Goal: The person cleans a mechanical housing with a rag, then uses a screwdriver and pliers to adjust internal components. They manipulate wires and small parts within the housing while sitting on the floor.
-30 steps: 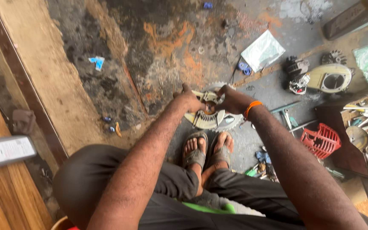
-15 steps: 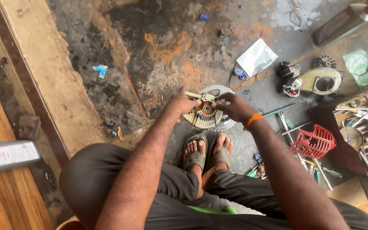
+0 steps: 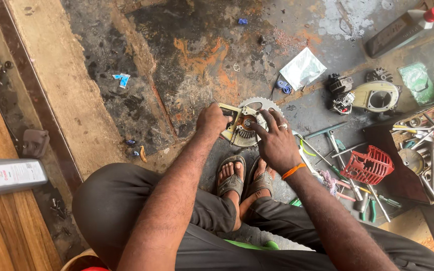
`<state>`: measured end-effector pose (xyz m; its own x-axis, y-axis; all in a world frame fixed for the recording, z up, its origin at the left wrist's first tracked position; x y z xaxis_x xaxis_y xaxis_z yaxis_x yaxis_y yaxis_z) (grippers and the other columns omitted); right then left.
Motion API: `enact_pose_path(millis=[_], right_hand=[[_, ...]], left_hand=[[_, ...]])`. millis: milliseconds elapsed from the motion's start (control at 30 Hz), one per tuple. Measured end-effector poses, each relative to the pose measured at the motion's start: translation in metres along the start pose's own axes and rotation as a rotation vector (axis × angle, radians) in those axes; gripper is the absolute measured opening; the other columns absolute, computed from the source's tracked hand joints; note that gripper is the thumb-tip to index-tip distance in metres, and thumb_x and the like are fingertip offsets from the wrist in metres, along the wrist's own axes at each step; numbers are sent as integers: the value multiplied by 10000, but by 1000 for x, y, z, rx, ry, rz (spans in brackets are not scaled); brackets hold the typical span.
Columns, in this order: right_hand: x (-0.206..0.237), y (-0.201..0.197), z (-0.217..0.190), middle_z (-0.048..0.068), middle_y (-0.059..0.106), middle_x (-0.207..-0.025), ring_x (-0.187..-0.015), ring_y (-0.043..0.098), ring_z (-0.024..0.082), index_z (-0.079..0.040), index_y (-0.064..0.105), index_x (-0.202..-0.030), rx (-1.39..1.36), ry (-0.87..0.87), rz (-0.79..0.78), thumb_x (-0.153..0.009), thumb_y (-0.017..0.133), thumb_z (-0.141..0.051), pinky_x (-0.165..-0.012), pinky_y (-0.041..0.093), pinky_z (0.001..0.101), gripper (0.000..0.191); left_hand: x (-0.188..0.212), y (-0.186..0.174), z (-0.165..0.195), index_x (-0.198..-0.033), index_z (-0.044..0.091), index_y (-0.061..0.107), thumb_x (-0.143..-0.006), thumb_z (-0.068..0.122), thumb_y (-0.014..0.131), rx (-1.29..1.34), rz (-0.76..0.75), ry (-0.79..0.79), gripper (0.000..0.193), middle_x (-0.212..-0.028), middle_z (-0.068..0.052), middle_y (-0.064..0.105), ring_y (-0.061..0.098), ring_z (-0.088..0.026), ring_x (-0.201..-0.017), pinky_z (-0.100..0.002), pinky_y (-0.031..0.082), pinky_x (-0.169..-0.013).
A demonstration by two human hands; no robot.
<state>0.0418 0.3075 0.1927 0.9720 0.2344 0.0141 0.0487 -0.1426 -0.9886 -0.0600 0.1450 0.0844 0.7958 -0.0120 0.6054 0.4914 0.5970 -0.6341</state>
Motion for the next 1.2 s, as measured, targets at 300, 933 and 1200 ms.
enact_pose_path(millis=[300,933,1200], right_hand=[[1,4,6,152,391,-1560,-1443,378,389,-274,620,-1391,-62,48,59,-774,707,-64,-1181,336,553,657],[6,-5,5,149,469,-1541,-1421,443,375,-277,649,-1351,-287,141,50,-810,682,-63,-1108,473,518,583],[-5,3,4,117,471,-1504,-1417,379,381,-278,698,-1256,-137,46,-15,-793,748,-162,-1132,363,557,479]], left_hand=[[9,-7,1,-1278,85,575,-856,345,846,37,44,37,564,-1156,-112,615,642,-261,-1064,-431,572,-884],[8,-7,0,-1250,89,592,-872,342,823,89,24,35,510,-1130,-110,658,689,-262,-1062,-437,590,-901],[1,-1,-3,-1230,99,638,-886,344,813,73,30,78,457,-1125,-95,730,713,-229,-1000,-421,563,-851]])
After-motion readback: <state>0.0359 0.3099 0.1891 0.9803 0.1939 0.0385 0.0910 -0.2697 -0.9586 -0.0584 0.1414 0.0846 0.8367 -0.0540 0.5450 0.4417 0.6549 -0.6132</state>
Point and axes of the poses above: each hand's wrist, its own x-axis away from the middle knuckle, its own y-axis out of the palm, z = x × y, the point moved 6 cm from there along -x, towards the middle knuckle
